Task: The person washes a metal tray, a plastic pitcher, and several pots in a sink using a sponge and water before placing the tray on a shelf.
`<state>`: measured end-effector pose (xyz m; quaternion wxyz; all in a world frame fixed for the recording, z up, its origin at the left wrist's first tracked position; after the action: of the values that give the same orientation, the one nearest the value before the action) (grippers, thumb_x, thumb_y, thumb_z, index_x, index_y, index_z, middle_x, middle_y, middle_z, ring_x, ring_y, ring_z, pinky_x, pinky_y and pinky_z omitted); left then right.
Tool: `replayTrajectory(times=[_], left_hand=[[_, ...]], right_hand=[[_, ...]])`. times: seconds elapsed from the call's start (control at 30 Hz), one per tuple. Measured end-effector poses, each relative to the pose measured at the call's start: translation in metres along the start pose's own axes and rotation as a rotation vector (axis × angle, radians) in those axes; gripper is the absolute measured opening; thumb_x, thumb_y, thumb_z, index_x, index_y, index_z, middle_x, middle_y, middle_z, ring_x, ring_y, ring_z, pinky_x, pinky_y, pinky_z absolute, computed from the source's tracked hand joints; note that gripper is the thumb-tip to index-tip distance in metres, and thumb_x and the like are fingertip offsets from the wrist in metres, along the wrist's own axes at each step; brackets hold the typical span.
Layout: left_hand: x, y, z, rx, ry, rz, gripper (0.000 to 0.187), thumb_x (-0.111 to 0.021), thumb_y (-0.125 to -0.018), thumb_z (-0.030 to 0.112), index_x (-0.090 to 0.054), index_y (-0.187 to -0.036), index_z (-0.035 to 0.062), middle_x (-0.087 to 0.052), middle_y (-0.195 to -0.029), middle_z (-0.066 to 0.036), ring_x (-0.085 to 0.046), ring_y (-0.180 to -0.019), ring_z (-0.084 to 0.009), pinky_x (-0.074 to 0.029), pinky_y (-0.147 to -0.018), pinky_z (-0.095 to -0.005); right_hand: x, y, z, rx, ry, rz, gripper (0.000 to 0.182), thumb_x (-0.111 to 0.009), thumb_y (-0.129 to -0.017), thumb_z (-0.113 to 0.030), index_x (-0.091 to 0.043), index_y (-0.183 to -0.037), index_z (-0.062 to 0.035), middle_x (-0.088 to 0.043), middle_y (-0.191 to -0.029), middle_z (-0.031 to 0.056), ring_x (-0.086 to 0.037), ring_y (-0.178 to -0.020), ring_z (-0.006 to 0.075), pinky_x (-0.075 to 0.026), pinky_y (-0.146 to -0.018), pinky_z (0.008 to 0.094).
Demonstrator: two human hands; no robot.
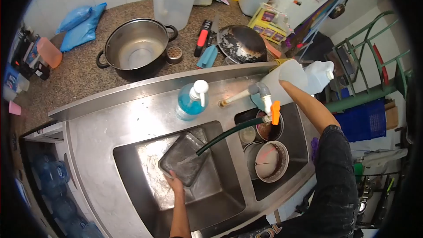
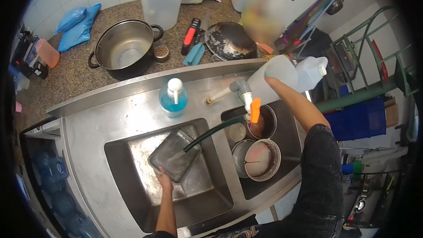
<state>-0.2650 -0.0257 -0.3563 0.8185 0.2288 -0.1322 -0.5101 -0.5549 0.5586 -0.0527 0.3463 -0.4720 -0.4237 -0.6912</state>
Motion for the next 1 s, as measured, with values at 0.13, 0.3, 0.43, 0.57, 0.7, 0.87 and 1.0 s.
replayTrajectory(times=[0.13, 0.3, 0.43, 0.57, 0.7, 0.87, 1.0], left_hand=[[-0.028, 0.041, 0.047, -0.044, -0.418, 0.135, 0.056, -0.049, -0.101, 0.026, -0.03, -0.141, -0.0078, -0.042, -0.139, -0.028, -0.044, -0.127, -0.0363, -0.03, -0.109, -0.0383], [-0.04, 0.077, 0.133, -0.305, -0.475, 0.078, 0.048, -0.047, -0.099, 0.014, -0.032, -0.137, -0.0094, -0.044, -0.132, -0.031, -0.044, -0.123, -0.0428, -0.033, -0.105, -0.0423], [-0.006, 0.107, 0.181, -0.41, -0.521, 0.116, 0.045, -0.048, -0.098, 0.011, -0.035, -0.135, -0.0097, -0.047, -0.126, -0.027, -0.048, -0.117, -0.0374, -0.036, -0.102, -0.0379], [0.045, 0.124, 0.195, -0.431, -0.328, 0.174, 0.045, -0.047, -0.098, 0.013, -0.035, -0.135, -0.0089, -0.049, -0.128, -0.026, -0.049, -0.119, -0.0348, -0.036, -0.102, -0.0382], [0.071, 0.149, 0.22, -0.282, -0.255, 0.149, 0.046, -0.044, -0.101, 0.02, -0.034, -0.14, -0.0024, -0.05, -0.132, -0.023, -0.049, -0.122, -0.0325, -0.035, -0.103, -0.0383], [0.059, 0.188, 0.224, -0.396, -0.039, 0.067, 0.056, -0.042, -0.102, 0.022, -0.02, -0.151, 0.0053, -0.036, -0.147, -0.021, -0.037, -0.134, -0.0298, -0.027, -0.111, -0.0364], [0.059, 0.201, 0.222, -0.354, -0.156, -0.024, 0.054, -0.042, -0.102, 0.018, -0.024, -0.15, 0.0027, -0.039, -0.147, -0.022, -0.039, -0.135, -0.0283, -0.029, -0.11, -0.0353]], right_hand=[[-0.007, 0.002, 0.012, 0.004, -0.026, -0.061, 0.06, -0.073, -0.072, -0.025, -0.056, -0.125, -0.0012, -0.065, -0.107, 0.0114, -0.062, -0.087, 0.0235, -0.052, -0.073, 0.0393], [0.055, 0.067, 0.001, 0.069, -0.519, -0.204, 0.069, -0.072, -0.071, -0.022, -0.047, -0.132, -0.0018, -0.062, -0.105, 0.0112, -0.06, -0.085, 0.0256, -0.051, -0.074, 0.0397], [0.142, 0.139, -0.002, 0.38, -0.508, 0.583, 0.065, -0.06, -0.075, 0.0, -0.042, -0.137, -0.0047, -0.062, -0.114, 0.0221, -0.061, -0.108, 0.0315, -0.047, -0.091, 0.0389], [0.164, 0.268, -0.021, 0.427, -0.959, 0.79, 0.074, -0.055, -0.071, 0.01, -0.035, -0.142, -0.0005, -0.054, -0.129, 0.0182, -0.056, -0.116, 0.0256, -0.044, -0.099, 0.036], [0.122, 0.394, -0.149, 0.622, -1.206, 0.407, 0.069, -0.066, -0.072, -0.011, -0.043, -0.136, 0.0023, -0.052, -0.126, 0.0136, -0.055, -0.113, 0.0241, -0.044, -0.097, 0.0347], [-0.065, 0.444, -0.301, 0.727, -1.181, 0.304, 0.065, -0.058, -0.062, 0.004, -0.047, -0.126, 0.0019, -0.053, -0.119, 0.0205, -0.05, -0.108, 0.0425, -0.042, -0.094, 0.0469], [-0.069, 0.504, -0.334, 0.988, -0.967, 0.199, 0.05, -0.058, -0.069, 0.004, -0.054, -0.118, -0.0008, -0.056, -0.114, 0.0196, -0.053, -0.105, 0.0407, -0.047, -0.086, 0.0483]])
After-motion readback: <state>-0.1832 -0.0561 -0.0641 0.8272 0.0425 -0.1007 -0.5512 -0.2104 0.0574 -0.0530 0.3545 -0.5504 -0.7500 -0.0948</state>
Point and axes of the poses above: each hand's wrist, its own y-axis away from the middle knuckle, its own x-axis out of the back of the hand, z = x × y, the point moved 5 cm from there along -y, towards the middle knuckle
